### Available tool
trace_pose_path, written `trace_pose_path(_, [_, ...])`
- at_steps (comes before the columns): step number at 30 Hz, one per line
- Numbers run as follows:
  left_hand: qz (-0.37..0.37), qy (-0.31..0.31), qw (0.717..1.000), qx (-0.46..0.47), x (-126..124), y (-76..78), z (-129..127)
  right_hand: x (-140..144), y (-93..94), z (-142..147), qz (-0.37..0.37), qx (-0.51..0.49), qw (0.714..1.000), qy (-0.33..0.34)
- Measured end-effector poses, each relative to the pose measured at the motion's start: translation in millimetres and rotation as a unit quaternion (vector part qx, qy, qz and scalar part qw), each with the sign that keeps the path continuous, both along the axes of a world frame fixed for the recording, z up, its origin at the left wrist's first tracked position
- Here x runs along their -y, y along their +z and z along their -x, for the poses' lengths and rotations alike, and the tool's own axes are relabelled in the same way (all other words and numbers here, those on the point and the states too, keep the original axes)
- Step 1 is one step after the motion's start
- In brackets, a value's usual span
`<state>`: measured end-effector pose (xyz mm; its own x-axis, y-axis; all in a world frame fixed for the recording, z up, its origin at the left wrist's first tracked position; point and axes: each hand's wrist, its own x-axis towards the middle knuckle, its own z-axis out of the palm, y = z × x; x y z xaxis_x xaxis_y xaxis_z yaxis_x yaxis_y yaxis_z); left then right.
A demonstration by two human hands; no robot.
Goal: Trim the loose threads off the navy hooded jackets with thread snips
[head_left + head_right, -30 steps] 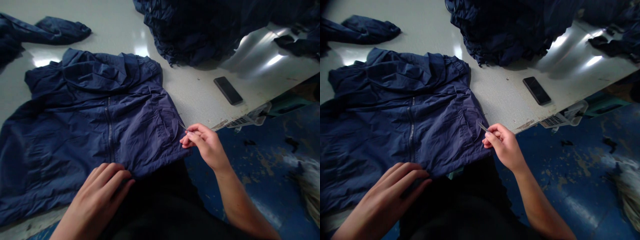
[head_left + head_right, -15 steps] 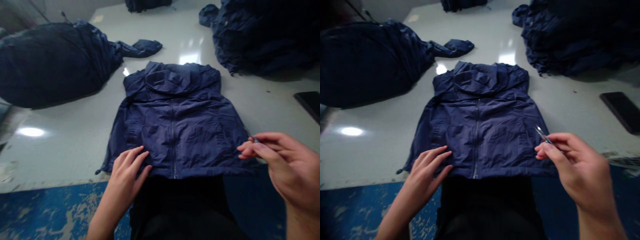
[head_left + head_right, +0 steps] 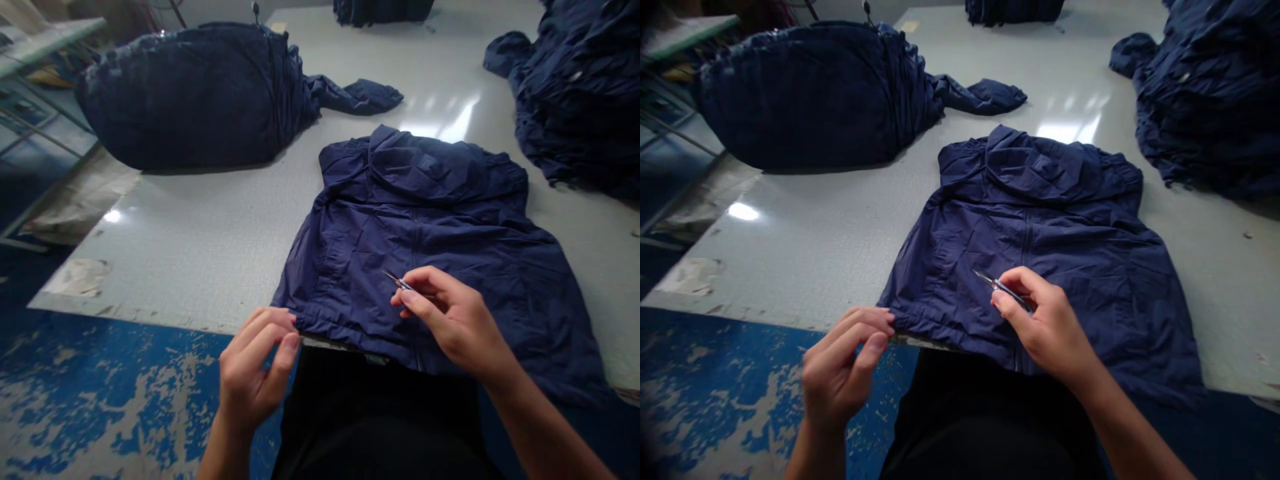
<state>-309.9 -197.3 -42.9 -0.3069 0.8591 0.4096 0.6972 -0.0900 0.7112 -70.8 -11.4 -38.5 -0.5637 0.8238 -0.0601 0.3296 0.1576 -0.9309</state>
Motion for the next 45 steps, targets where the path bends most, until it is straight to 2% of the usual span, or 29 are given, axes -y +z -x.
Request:
trace_pose_path(3, [0.074, -0.071, 0.990, -0.097, -6, -1.0, 15, 4, -10.2, 7, 0.048, -0.009, 0.999, -0.002])
trace_pose_path(6, [0.122, -0.134, 0.967, -0.180, -12, -7.4, 28, 10, -10.1, -4, 0.053, -0.044, 0.996, -0.060])
trace_pose_path(9, [0.081, -0.167, 0.963, -0.195, -23, -8.7, 31, 23, 0.5, -27, -0.008, -0.057, 0.991, -0.125])
trace_pose_path(10, [0.074, -0.159, 0.967, -0.187, -30, -6.3, 30, 26, 4.9, -35, -0.036, -0.039, 0.992, -0.118])
trace_pose_path(12, [0.094, -0.119, 0.973, -0.176, -52, 1.5, 27, 27, 12.2, -49, -0.099, 0.029, 0.993, -0.055])
trace_pose_path(14, [0.141, -0.084, 0.971, -0.176, -83, 9.2, 28, 16, 14.7, -56, -0.154, 0.099, 0.982, 0.034])
trace_pose_path(16, [0.193, -0.091, 0.960, -0.180, -117, 12.6, 32, -7, 11.5, -56, -0.186, 0.134, 0.970, 0.076])
trace_pose_path(18, [0.234, -0.111, 0.944, -0.203, -145, 11.5, 34, -36, 3.8, -53, -0.215, 0.156, 0.962, 0.070])
trace_pose_path(20, [0.223, -0.096, 0.936, -0.256, -158, 8.7, 28, -64, -6.9, -49, -0.254, 0.195, 0.946, 0.055])
trace_pose_path(23, [0.096, -0.059, 0.950, -0.291, -149, 6.8, 1, -88, -23.8, -45, -0.278, 0.235, 0.930, 0.056])
trace_pose_path(25, [0.035, -0.107, 0.959, -0.260, -130, 7.3, -25, -89, -29.6, -46, -0.276, 0.224, 0.933, 0.047])
trace_pose_path(28, [0.048, -0.195, 0.945, -0.257, -101, 10.7, -55, -77, -19.6, -58, -0.240, 0.166, 0.956, 0.024])
trace_pose_path(31, [0.103, -0.285, 0.927, -0.220, -77, 21.3, -63, -52, 8.2, -85, -0.094, 0.076, 0.992, 0.035])
trace_pose_path(32, [0.116, -0.325, 0.922, -0.178, -72, 26.2, -60, -43, 17.2, -95, -0.021, 0.047, 0.996, 0.067])
trace_pose_path(34, [0.124, -0.359, 0.920, -0.097, -70, 34.6, -50, -28, 29.9, -112, 0.106, 0.003, 0.978, 0.182])
trace_pose_path(36, [0.098, -0.304, 0.944, -0.085, -82, 35.7, -39, -20, 34.4, -121, 0.156, -0.019, 0.946, 0.284])
trace_pose_path(37, [0.085, -0.253, 0.956, -0.122, -91, 32.3, -35, -19, 33.6, -122, 0.147, -0.022, 0.945, 0.292])
trace_pose_path(38, [0.080, -0.200, 0.959, -0.182, -100, 26.2, -33, -21, 30.9, -121, 0.116, -0.017, 0.958, 0.263])
trace_pose_path(40, [0.097, -0.128, 0.930, -0.330, -114, 10.3, -33, -29, 21.4, -117, 0.003, 0.006, 0.991, 0.136])
trace_pose_path(42, [0.137, -0.127, 0.890, -0.416, -116, -1.9, -34, -39, 10.4, -116, -0.121, 0.045, 0.991, 0.030])
trace_pose_path(43, [0.155, -0.145, 0.882, -0.421, -114, -3.8, -34, -43, 6.2, -118, -0.164, 0.064, 0.984, 0.016])
trace_pose_path(45, [0.184, -0.196, 0.885, -0.379, -111, 1.5, -30, -49, 3.5, -124, -0.188, 0.094, 0.977, 0.043])
